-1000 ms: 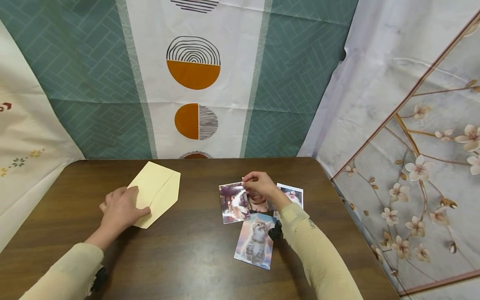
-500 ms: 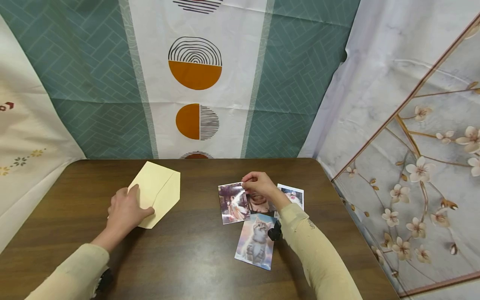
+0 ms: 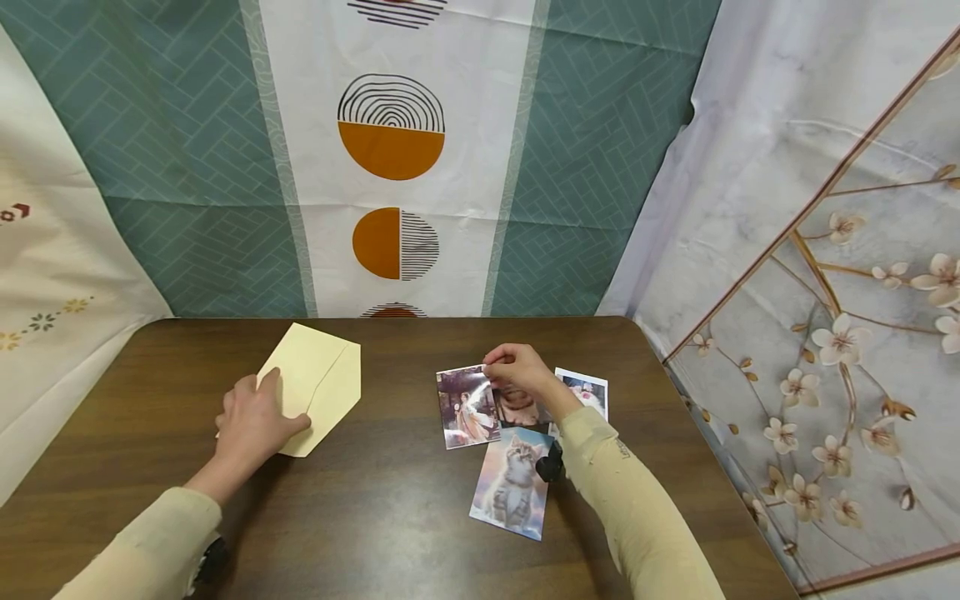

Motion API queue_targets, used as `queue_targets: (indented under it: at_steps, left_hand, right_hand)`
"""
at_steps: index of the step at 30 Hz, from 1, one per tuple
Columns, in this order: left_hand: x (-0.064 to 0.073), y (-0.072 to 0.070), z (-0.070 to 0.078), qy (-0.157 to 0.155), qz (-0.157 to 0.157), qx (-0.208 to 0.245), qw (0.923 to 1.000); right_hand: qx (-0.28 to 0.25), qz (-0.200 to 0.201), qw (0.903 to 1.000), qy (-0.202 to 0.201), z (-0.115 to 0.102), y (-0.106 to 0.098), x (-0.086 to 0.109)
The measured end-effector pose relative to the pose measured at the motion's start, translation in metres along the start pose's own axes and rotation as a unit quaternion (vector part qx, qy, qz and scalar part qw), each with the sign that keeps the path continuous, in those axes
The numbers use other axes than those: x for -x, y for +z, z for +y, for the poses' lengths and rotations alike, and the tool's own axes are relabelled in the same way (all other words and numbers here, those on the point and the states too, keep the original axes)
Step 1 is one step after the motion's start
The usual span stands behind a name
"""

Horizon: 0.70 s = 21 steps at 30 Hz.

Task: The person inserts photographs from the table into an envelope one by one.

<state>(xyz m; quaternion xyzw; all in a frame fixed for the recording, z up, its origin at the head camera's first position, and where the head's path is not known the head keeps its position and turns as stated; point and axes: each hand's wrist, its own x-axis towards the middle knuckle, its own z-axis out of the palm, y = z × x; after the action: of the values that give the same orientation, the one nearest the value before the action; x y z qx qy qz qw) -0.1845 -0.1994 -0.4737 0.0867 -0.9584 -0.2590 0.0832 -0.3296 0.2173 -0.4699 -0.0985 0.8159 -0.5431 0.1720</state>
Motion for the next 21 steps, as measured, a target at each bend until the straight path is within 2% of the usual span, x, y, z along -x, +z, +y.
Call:
queue_targets:
  at_steps: [8,21]
  left_hand:
    - [0.001,-0.001,0.003,-0.003,-0.008,-0.003,1.0000]
    - [0.005,-0.007,0.015,0.012,-0.014,-0.023,0.9996]
  right_hand:
    - [0.000,-0.005,0.9999,-0.010,0.001,0.001,-0.001]
    - [-0.008,-0.010,0.9998,-0.016,-0.003,0.007,-0.001]
